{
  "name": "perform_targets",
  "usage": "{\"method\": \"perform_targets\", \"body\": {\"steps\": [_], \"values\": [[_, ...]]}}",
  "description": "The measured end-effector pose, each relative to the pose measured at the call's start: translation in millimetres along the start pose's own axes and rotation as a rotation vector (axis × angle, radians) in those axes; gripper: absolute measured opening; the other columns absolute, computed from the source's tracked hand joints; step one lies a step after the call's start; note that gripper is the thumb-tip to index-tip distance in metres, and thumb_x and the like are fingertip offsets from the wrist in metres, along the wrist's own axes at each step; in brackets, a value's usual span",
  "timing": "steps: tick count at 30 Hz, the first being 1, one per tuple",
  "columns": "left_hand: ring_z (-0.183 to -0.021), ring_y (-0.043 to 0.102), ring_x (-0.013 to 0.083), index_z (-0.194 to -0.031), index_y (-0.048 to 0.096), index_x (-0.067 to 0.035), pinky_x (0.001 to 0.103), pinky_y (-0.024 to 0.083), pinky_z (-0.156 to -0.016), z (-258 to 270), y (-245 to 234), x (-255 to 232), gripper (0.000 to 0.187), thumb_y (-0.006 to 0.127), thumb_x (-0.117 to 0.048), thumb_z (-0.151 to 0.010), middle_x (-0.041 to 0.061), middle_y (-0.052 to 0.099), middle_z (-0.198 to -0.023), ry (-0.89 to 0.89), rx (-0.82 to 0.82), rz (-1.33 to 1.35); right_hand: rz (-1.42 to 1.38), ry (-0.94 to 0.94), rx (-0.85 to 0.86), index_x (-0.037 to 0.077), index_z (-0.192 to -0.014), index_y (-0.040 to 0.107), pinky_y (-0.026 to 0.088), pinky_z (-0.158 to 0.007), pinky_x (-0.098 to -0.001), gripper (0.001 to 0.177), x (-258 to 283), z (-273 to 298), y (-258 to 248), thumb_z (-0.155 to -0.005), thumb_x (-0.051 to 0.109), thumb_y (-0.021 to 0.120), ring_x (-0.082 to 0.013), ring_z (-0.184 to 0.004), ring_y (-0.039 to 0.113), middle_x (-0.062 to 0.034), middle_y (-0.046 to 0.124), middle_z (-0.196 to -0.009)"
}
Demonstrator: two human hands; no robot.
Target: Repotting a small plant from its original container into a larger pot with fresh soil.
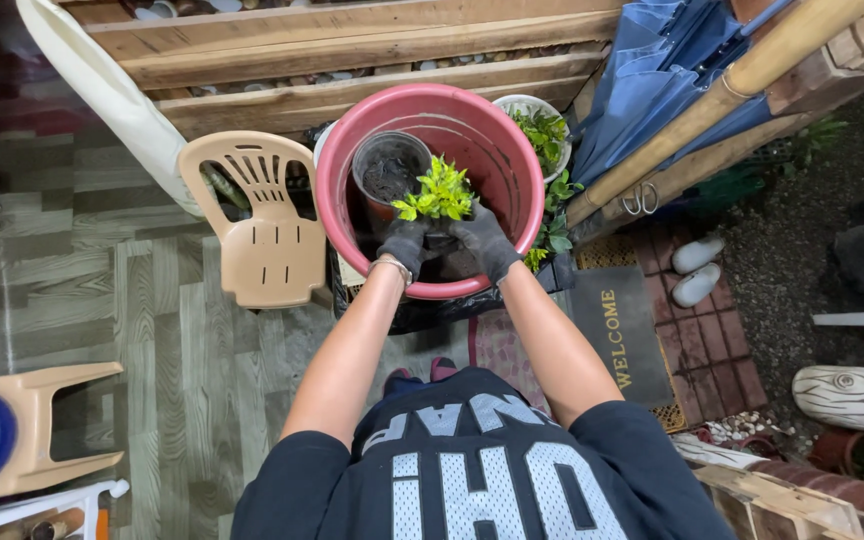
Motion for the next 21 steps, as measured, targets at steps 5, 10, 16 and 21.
{"method": "perform_targets", "body": {"steps": [5,10,16,21], "values": [[-0.106,0.069,0.0258,-0.122,0.064,-0.014,0.057,0.061,-0.086,38.7,15.1,-42.5,0.028,0.068,-0.017,-0.094,0.009,0.07,-0.11,-0.152,0.169,0.248,-0.201,0.009,0.121,0.0,-0.141,0.058,0.053,-0.089,-0.0328,0.05,20.1,12.1,1.8,-0.092,0.004,0.065,-0.0171,-0.106,0.065,-0.0064,0.069,-0.124],[-0.109,0.07,0.0325,-0.123,0.066,-0.008,0.06,0.06,-0.093,50.9,8.5,-76.5,0.031,0.065,-0.023,-0.096,0.015,0.072,-0.119,-0.227,0.278,0.546,-0.434,0.106,0.243,0.003,-0.142,0.056,0.054,-0.094,-0.0368,0.049,57.9,25.1,17.9,-0.094,0.013,0.057,-0.0202,-0.109,0.067,-0.0072,0.069,-0.127],[-0.113,0.069,0.036,-0.123,0.065,-0.01,0.061,0.059,-0.094,59.1,7.5,-88.8,0.032,0.064,-0.022,-0.093,0.016,0.071,-0.123,-0.2,0.31,0.72,0.585,0.048,0.31,0.007,-0.142,0.057,0.053,-0.102,-0.0394,0.045,3.3,-40.7,-3.8,-0.099,0.021,0.052,-0.0257,-0.118,0.066,-0.0151,0.069,-0.131],[-0.113,0.069,0.0316,-0.125,0.064,-0.012,0.06,0.059,-0.094,45.2,3.3,-73.1,0.03,0.067,-0.019,-0.095,0.011,0.071,-0.122,-0.137,0.182,0.676,1.003,0.006,0.471,0.008,-0.14,0.061,0.05,-0.106,-0.0377,0.044,7.2,-55.2,49.9,-0.099,0.023,0.055,-0.0258,-0.122,0.064,-0.0162,0.069,-0.132]]}}
Point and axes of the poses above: each hand's wrist, its own z-axis away from the middle knuckle, its own y-axis out of the palm, x = y × z, the point moved 4 cm from there along -z, towards the middle knuckle
